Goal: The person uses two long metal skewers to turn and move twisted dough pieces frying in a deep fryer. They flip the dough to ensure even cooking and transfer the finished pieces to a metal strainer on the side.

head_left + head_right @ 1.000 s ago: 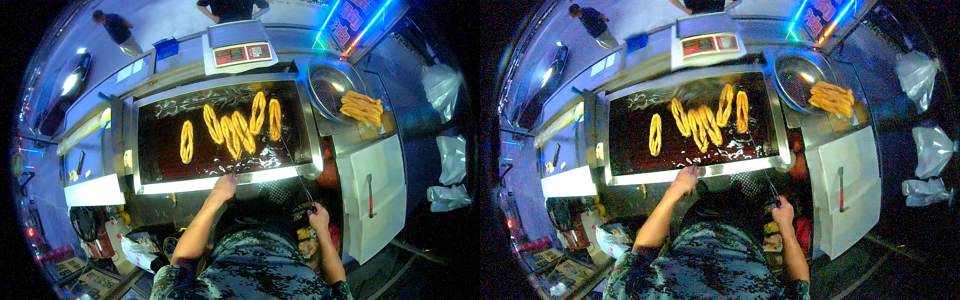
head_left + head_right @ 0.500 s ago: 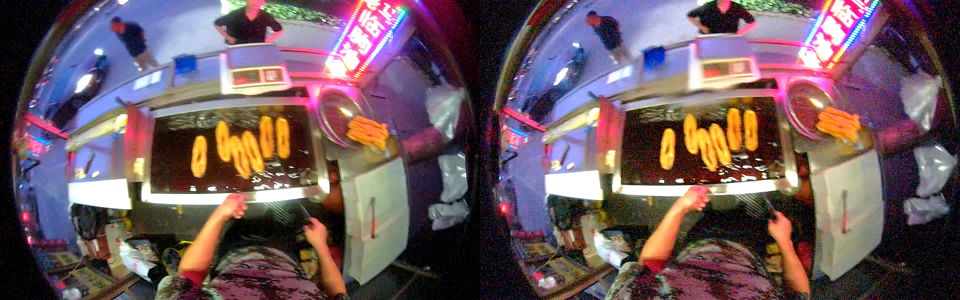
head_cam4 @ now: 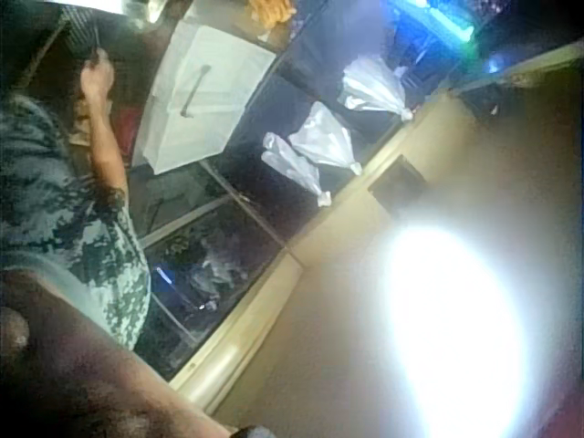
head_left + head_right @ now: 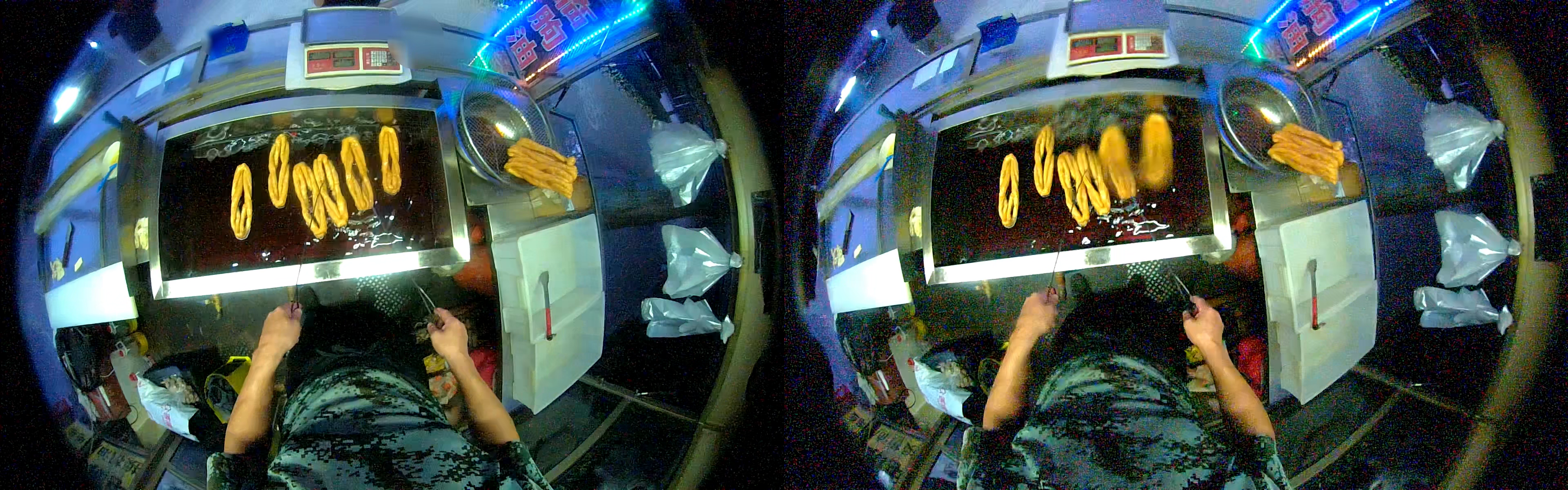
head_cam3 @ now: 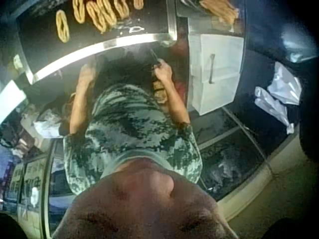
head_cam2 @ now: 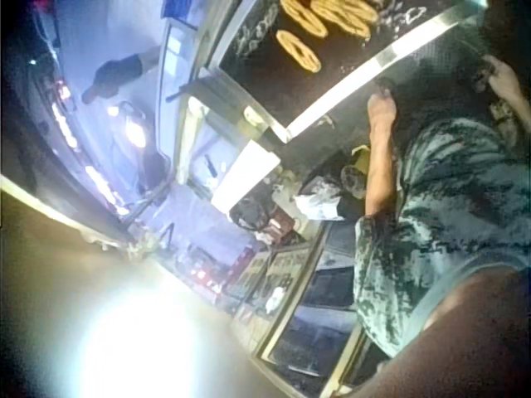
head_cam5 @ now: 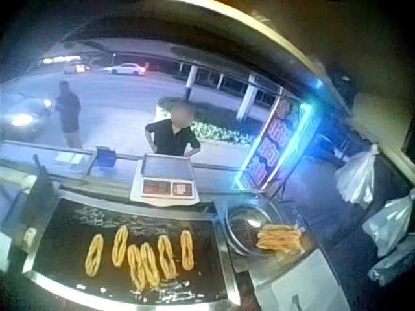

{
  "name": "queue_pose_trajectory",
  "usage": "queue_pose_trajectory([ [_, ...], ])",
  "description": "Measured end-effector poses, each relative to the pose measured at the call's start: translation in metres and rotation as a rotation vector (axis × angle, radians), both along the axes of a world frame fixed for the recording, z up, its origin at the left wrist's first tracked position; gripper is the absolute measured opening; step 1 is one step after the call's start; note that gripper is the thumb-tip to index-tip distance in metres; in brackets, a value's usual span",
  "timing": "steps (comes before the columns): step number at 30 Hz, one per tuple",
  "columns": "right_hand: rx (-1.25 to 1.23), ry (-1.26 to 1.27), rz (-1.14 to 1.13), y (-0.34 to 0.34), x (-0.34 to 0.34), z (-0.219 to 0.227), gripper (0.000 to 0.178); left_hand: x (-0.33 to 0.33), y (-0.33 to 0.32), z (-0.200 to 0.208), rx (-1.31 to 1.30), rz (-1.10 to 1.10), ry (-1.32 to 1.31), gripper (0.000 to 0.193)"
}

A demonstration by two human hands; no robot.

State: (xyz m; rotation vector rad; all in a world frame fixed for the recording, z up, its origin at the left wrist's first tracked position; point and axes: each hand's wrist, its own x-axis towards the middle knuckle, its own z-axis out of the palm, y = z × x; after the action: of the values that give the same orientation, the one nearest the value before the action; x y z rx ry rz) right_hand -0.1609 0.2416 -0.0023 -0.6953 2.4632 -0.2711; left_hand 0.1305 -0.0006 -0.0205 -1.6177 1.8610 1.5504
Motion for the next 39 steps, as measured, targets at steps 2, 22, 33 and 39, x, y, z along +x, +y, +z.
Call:
queue_pose_trajectory([
  [2, -0.004, 0.002, 0.039, -0.004, 0.004, 0.001, 0.042, -0.005, -0.004, 0.013, 0.324, 0.211, 0.088, 0.033],
  [22, 0.049, -0.081, 0.042, -0.022, 0.019, 0.012, 0.046, 0.053, 0.003, 0.015, 0.282, 0.247, 0.088, 0.03],
  [33, -0.022, -0.038, 0.201, -0.023, 0.023, 0.002, 0.04, 0.056, -0.031, 0.029, 0.4, 0.4, 0.284, 0.038],
  [39, 0.032, -0.075, 0.148, -0.046, 0.039, -0.005, 0.043, 0.062, -0.045, 0.007, -0.479, -0.078, -0.188, 0.034],
])
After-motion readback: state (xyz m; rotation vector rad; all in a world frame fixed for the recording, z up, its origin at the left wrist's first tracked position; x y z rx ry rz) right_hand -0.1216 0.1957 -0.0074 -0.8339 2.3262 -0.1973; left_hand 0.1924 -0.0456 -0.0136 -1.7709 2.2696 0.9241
